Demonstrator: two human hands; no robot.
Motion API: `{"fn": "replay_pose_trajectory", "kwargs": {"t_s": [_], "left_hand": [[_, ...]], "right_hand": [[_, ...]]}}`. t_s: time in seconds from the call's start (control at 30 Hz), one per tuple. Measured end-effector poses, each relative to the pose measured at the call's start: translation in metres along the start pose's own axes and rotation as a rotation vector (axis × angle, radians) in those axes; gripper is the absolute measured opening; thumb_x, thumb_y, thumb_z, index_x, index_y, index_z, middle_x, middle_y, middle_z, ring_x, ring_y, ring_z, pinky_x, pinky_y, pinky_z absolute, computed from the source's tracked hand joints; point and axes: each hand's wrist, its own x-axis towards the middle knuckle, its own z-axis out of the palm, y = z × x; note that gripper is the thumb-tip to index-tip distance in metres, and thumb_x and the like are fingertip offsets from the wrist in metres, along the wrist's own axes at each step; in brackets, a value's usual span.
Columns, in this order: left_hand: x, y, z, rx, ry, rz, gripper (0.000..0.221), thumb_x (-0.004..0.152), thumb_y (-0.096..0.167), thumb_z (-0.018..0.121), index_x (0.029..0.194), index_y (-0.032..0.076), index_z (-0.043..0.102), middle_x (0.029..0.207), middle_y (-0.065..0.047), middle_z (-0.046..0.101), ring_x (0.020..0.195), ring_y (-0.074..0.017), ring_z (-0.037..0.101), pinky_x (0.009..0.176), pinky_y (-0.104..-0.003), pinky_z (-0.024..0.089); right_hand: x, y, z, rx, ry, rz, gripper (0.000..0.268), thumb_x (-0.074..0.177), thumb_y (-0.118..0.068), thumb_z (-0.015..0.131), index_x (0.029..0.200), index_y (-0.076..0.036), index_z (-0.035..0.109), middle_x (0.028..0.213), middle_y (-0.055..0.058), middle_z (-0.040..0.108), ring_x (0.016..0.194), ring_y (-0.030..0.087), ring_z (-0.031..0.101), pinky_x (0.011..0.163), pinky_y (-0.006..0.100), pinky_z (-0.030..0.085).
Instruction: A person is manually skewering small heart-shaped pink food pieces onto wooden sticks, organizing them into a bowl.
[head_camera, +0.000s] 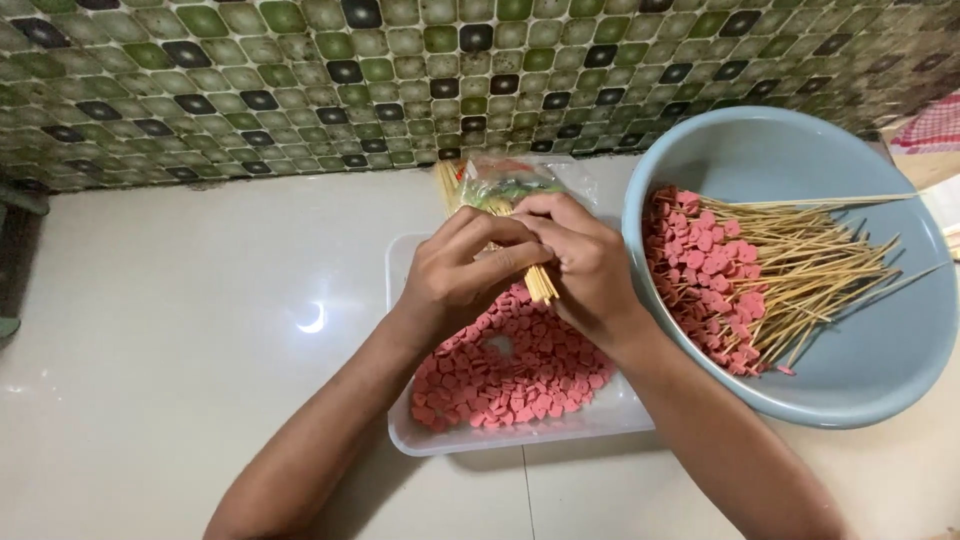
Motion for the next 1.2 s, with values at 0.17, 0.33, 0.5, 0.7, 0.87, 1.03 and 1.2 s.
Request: {"fn": "replay_pose_trajectory", "kwargs": {"t_s": [0.17,0.33,0.5,0.7,0.87,1.03,1.2], "left_hand": [[-0.014,-0.027,0.003,-0.025,-0.046,-0.138,0.051,0.087,0.029,0.081,0.135,0.018,0.066,0.117,-0.007,0.069,0.109,-0.0285,0.065,0.098,-0.044,0.056],[-0.006,-0.028,0.004,0.087,-0.18,-0.181,0.055,0.089,0.017,0.08,0.141,0.013,0.06,0.125,-0.011,0.068,0.122,-0.0361,0.063,0.103,-0.053,0.051],[-0.005,-0.025,0.01,0.259,-0.25,-0.071,0.043,0.094,0.02,0.075,0.134,0.014,0.063,0.114,-0.008,0.07,0.116,-0.0281,0.066,0.105,-0.045,0.049],[-0.009,-0.018,0.004,0.272,-0.211,-0.022,0.03,0.108,0.027,0.05,0.132,0.018,0.065,0.092,-0.002,0.058,0.087,-0.023,0.059,0.095,-0.038,0.049],[-0.008,0.004,-0.008,0.298,-0.263,-0.027,0.033,0.107,0.023,0.052,0.138,0.019,0.063,0.087,-0.004,0.057,0.075,-0.0233,0.056,0.073,-0.035,0.049],[-0.015,0.033,-0.023,0.339,-0.419,-0.078,0.037,0.104,0.021,0.06,0.14,0.021,0.062,0.089,-0.003,0.063,0.073,-0.0224,0.063,0.065,-0.034,0.056],[-0.041,0.049,-0.03,0.379,-0.51,-0.194,0.035,0.105,0.022,0.057,0.139,0.029,0.063,0.08,0.003,0.059,0.066,-0.0218,0.063,0.058,-0.036,0.056]], "right_hand": [[-0.006,-0.003,-0.009,0.057,0.052,-0.062,0.017,0.102,-0.013,0.064,0.097,0.0,0.073,0.099,0.018,0.069,0.081,0.036,0.072,0.067,0.042,0.06],[0.003,-0.03,-0.03,-0.028,0.081,-0.108,0.009,0.096,-0.003,0.071,0.103,-0.006,0.075,0.102,0.01,0.072,0.086,0.031,0.075,0.069,0.038,0.062],[0.005,-0.046,-0.036,0.037,0.195,-0.205,0.008,0.094,-0.003,0.07,0.1,-0.003,0.075,0.098,0.016,0.073,0.082,0.03,0.074,0.074,0.038,0.063],[0.005,-0.059,-0.052,0.181,0.173,-0.154,0.005,0.094,-0.002,0.069,0.096,0.001,0.073,0.091,0.019,0.072,0.078,0.029,0.073,0.073,0.039,0.063],[-0.012,-0.031,-0.045,0.533,0.153,-0.029,0.005,0.094,0.0,0.067,0.097,0.003,0.071,0.092,0.02,0.07,0.077,0.024,0.073,0.071,0.037,0.065],[-0.037,-0.018,-0.041,0.746,0.025,0.167,0.007,0.09,0.002,0.07,0.097,0.004,0.073,0.094,0.021,0.071,0.076,0.024,0.074,0.067,0.037,0.067],[-0.057,-0.017,-0.055,0.876,-0.194,0.37,0.022,0.088,-0.004,0.07,0.105,0.009,0.071,0.111,0.026,0.07,0.102,0.026,0.068,0.079,0.041,0.063]]}}
